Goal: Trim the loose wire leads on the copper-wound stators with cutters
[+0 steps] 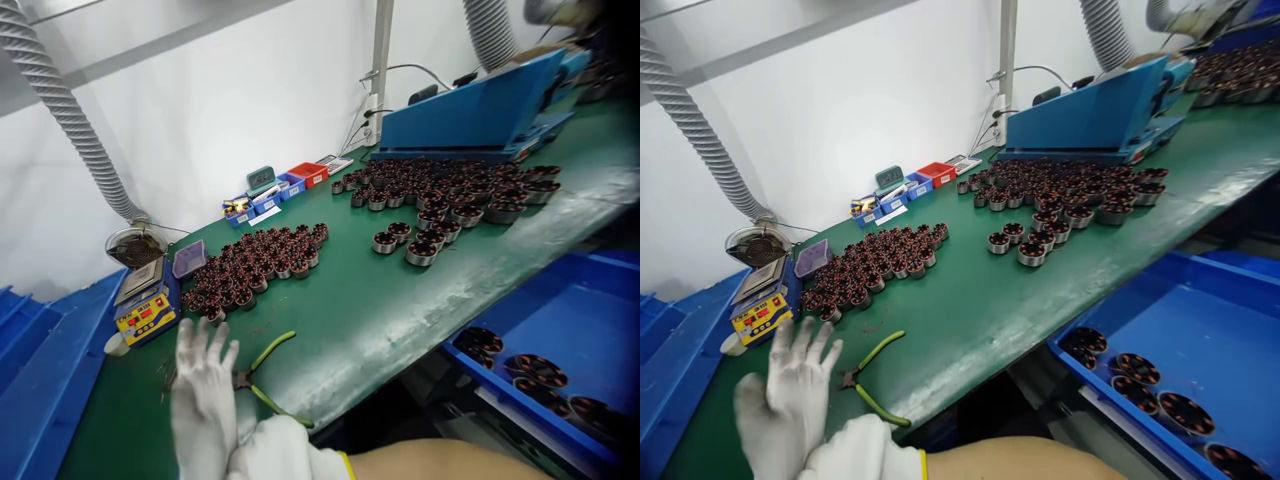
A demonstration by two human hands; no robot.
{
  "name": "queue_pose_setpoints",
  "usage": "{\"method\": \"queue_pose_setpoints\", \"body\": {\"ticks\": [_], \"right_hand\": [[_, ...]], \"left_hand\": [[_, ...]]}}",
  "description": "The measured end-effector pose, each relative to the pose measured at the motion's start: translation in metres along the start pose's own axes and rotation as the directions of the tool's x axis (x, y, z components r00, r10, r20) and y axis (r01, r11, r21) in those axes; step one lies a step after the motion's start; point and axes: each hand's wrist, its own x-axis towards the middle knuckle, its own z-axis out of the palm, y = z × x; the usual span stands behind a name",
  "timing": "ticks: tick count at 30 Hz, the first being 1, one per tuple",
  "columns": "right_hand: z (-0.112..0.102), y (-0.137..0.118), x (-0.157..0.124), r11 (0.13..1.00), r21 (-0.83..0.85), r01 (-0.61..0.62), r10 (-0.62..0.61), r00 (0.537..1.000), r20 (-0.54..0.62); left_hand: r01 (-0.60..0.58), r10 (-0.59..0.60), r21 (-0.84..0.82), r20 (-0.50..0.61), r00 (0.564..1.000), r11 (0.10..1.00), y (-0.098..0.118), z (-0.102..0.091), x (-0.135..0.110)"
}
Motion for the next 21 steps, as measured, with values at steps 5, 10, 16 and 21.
{"method": "queue_pose_setpoints", "body": {"ticks": [5, 10, 16, 21], "right_hand": [[-0.046, 0.072, -0.047, 0.965, -0.226, -0.134, 0.103, 0.984, -0.144], [-0.143, 0.211, -0.113, 0.551, -0.566, -0.613, 0.38, 0.788, -0.484], [-0.187, 0.311, -0.121, 0.41, -0.612, -0.676, 0.533, 0.722, -0.441], [-0.206, 0.363, -0.102, 0.26, -0.571, -0.779, 0.599, 0.594, -0.538]], "left_hand": [[0.177, -0.192, -0.171, -0.08, 0.978, 0.969, -0.008, -0.013, 0.003], [-0.084, 0.126, 0.182, -0.233, 0.964, 0.98, -0.05, -0.066, 0.019], [0.01, 0.043, 0.357, -0.139, 0.989, 0.934, -0.084, -0.096, 0.038], [0.052, 0.021, 0.333, -0.211, 0.977, 0.942, -0.078, -0.085, 0.026]]}}
